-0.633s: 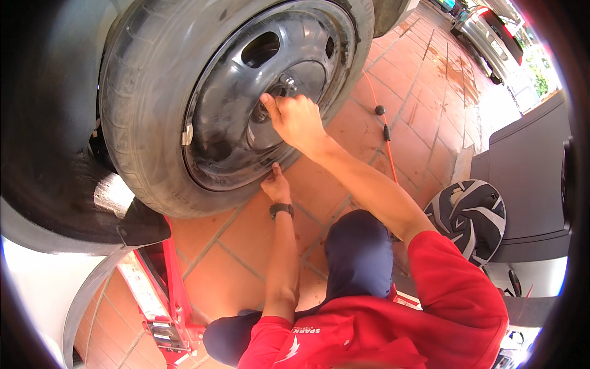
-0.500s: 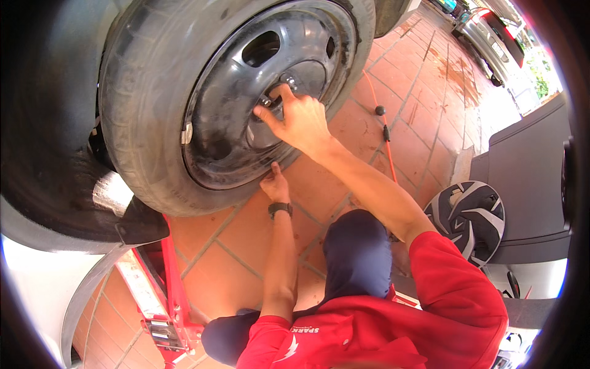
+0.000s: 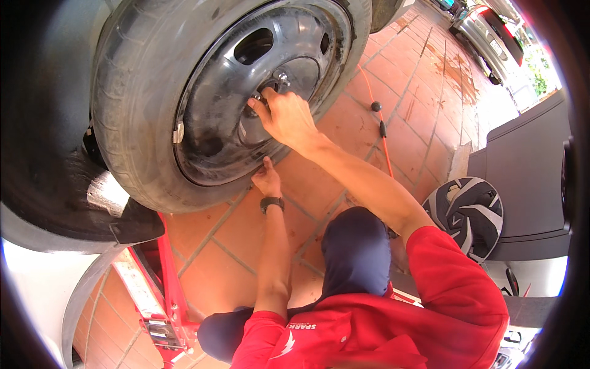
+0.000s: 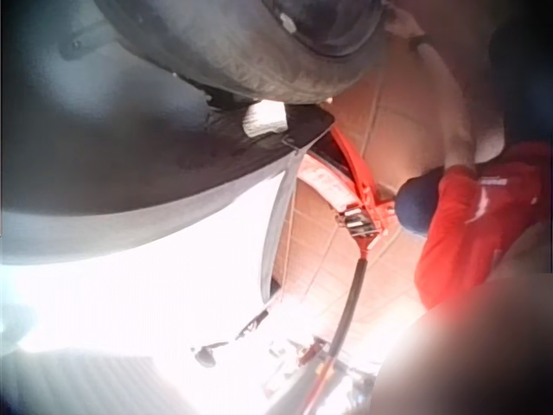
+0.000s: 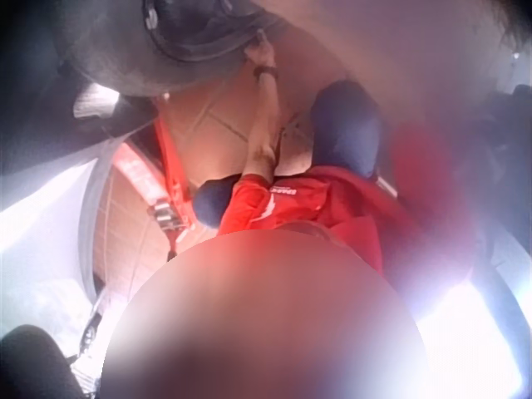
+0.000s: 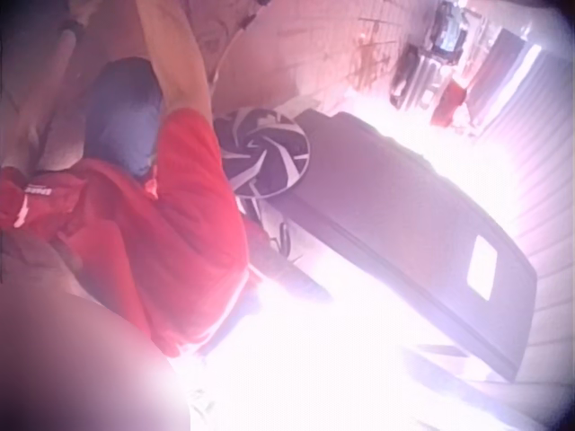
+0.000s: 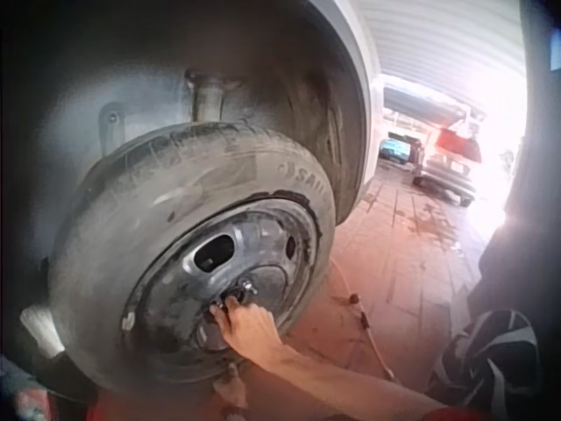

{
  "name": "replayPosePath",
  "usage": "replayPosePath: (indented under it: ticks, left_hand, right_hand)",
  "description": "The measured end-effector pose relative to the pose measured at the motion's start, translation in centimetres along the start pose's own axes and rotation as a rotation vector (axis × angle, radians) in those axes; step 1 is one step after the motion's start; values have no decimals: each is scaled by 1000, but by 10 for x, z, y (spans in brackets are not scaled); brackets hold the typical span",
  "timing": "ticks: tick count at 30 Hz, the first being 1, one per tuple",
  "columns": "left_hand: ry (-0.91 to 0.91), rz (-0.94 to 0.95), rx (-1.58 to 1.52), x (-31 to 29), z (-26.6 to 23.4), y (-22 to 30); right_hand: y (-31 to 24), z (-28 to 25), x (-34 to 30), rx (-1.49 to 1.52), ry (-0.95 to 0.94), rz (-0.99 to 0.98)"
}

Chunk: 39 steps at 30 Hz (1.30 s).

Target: The person carries a tire to a white car raised on a jack, lifts the tire onto the wheel hub, and secures it by hand-tightening the lug nuts. The person remains crouched or seated on the floor while fastening the nuts.

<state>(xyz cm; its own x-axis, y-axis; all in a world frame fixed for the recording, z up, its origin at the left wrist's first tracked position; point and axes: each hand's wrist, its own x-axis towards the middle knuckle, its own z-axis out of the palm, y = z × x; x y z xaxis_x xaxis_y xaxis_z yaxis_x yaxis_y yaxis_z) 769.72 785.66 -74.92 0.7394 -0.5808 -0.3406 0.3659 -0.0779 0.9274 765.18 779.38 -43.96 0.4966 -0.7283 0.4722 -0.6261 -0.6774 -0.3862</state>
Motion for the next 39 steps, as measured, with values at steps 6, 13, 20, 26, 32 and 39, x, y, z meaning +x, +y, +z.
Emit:
replayPosePath:
  ticks: [6, 13, 20, 26, 32, 39]
  left_hand:
    - [-50, -53, -48, -4, -6, 19]
    - [-61, -96, -13, -8, -9, 36]
    - [-62, 10, -26, 3, -6, 15]
    - [-38, 39, -17, 9, -5, 8]
    - [-34, 66, 58, 9, -7, 7]
    - [-37, -4, 12, 8, -8, 10]
  right_hand:
    - [-8, 15, 12, 414, -54, 331]
    - [-3, 0, 5, 528, -211, 408]
    - [-8, 6, 9, 373, -69, 391]
    - [-11, -4, 3, 208, 49, 227]
    - [-14, 3, 0, 99, -20, 135]
    - [0, 20, 8, -16, -18, 76]
